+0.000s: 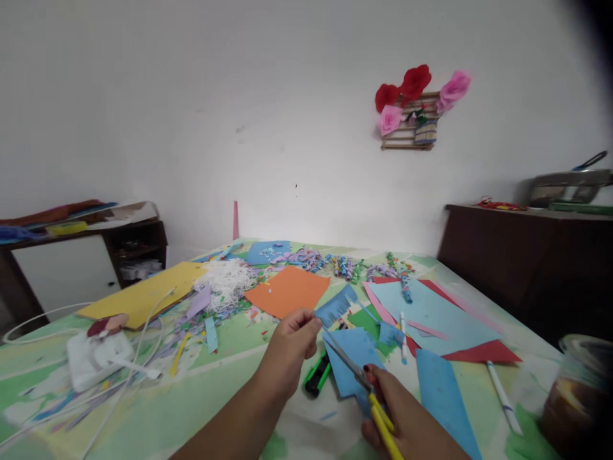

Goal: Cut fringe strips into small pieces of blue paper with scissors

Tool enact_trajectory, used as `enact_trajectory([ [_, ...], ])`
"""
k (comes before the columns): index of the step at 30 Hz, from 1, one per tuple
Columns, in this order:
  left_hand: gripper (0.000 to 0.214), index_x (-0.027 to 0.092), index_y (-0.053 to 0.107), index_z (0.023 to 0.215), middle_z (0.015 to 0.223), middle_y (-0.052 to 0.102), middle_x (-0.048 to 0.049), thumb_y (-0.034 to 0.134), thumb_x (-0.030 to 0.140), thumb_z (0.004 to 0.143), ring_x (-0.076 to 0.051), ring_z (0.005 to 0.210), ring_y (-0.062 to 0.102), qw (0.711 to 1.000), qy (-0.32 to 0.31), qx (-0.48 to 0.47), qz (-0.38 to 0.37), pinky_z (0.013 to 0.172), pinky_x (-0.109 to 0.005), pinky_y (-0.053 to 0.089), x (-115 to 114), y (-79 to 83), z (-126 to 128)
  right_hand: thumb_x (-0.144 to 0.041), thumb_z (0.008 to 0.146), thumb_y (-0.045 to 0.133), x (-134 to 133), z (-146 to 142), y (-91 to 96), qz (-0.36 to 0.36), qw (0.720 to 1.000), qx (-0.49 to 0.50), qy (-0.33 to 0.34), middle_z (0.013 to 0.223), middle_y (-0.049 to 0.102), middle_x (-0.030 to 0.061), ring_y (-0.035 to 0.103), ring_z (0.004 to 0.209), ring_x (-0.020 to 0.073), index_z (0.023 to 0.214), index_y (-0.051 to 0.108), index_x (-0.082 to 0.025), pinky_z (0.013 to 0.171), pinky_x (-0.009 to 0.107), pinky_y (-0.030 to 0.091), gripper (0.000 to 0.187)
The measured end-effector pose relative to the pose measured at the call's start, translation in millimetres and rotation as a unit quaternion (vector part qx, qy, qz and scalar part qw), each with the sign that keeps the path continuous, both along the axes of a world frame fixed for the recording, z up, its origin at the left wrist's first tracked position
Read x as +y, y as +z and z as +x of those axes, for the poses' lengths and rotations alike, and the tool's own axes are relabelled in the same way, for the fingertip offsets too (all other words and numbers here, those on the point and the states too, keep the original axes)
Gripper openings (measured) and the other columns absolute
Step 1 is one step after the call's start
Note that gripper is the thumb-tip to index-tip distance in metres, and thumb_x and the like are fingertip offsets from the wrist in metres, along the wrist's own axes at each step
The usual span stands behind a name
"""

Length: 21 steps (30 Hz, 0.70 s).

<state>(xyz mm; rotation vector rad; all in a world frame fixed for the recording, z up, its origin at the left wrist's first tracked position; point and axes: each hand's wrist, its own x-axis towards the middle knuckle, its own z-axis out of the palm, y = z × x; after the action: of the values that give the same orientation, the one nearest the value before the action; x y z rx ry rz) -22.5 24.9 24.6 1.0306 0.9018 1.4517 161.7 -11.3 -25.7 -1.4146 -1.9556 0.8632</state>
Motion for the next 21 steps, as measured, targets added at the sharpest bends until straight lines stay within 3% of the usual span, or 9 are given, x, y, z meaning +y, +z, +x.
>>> enact_trajectory([
  [4,0.012,0.017,0.041,0.053,0.042,0.036,0.0094,0.05,0.019,0.061,-0.004,0.038,0.031,0.998,0.053,-0.015,0.011,0.04,-0.016,0.025,10.9,2.7,-10.2,-0.029,0.057,0.066,13.7,11.0,-5.6,0.02,0.995,0.099,-0.012,0.082,0.064,0.0034,0.057,0.073,0.0225,0.092,0.057,-0.019,0.067,0.031,0.042,0.037],
  [8,0.005,0.016,0.044,0.057,0.051,0.048,0.0063,0.048,0.017,0.057,-0.007,0.051,0.05,1.0,0.012,-0.002,-0.018,0.052,-0.019,0.041,11.3,0.4,-7.2,-0.04,0.059,0.064,28.1,17.4,-7.4,0.05,0.982,0.173,-0.05,0.055,0.053,-0.0041,0.05,0.052,0.0154,0.069,0.052,-0.02,0.051,0.026,0.041,0.025],
  [11,0.006,0.017,0.042,0.056,0.045,0.049,0.0051,0.048,0.015,0.054,-0.011,0.048,0.055,0.996,-0.062,0.04,-0.052,0.05,-0.024,0.044,5.1,-6.3,5.3,-0.051,0.067,0.054,30.4,13.6,-5.3,0.06,0.963,0.245,-0.094,0.067,0.056,-0.0008,0.054,0.055,0.0164,0.077,0.046,-0.021,0.049,0.027,0.043,0.033],
  [14,0.006,0.016,0.043,0.054,0.041,0.051,0.0037,0.047,0.013,0.052,-0.013,0.042,0.054,0.985,-0.131,0.093,-0.065,0.044,-0.024,0.043,-2.3,-14.3,17.0,-0.055,0.066,0.052,28.4,5.7,-3.9,0.062,0.941,0.305,-0.133,0.085,0.057,0.0054,0.058,0.061,0.0187,0.086,0.04,-0.022,0.049,0.029,0.046,0.041],
  [17,0.005,0.016,0.045,0.054,0.04,0.052,0.0029,0.048,0.012,0.052,-0.013,0.039,0.053,0.972,-0.182,0.133,-0.066,0.041,-0.023,0.041,-7.1,-19.3,23.1,-0.052,0.059,0.056,24.5,-0.7,-2.0,0.056,0.93,0.334,-0.141,0.083,0.057,0.0052,0.059,0.061,0.0188,0.081,0.04,-0.022,0.047,0.028,0.046,0.04],
  [21,0.004,0.016,0.049,0.056,0.05,0.056,0.0015,0.051,0.013,0.057,-0.012,0.043,0.054,0.964,-0.204,0.16,-0.062,0.041,-0.022,0.039,-12.2,-20.7,27.6,-0.036,0.061,0.055,20.7,-1.0,4.3,0.052,0.928,0.33,-0.165,0.071,0.053,-0.0022,0.055,0.053,0.0135,0.076,0.041,-0.022,0.045,0.024,0.044,0.025],
])
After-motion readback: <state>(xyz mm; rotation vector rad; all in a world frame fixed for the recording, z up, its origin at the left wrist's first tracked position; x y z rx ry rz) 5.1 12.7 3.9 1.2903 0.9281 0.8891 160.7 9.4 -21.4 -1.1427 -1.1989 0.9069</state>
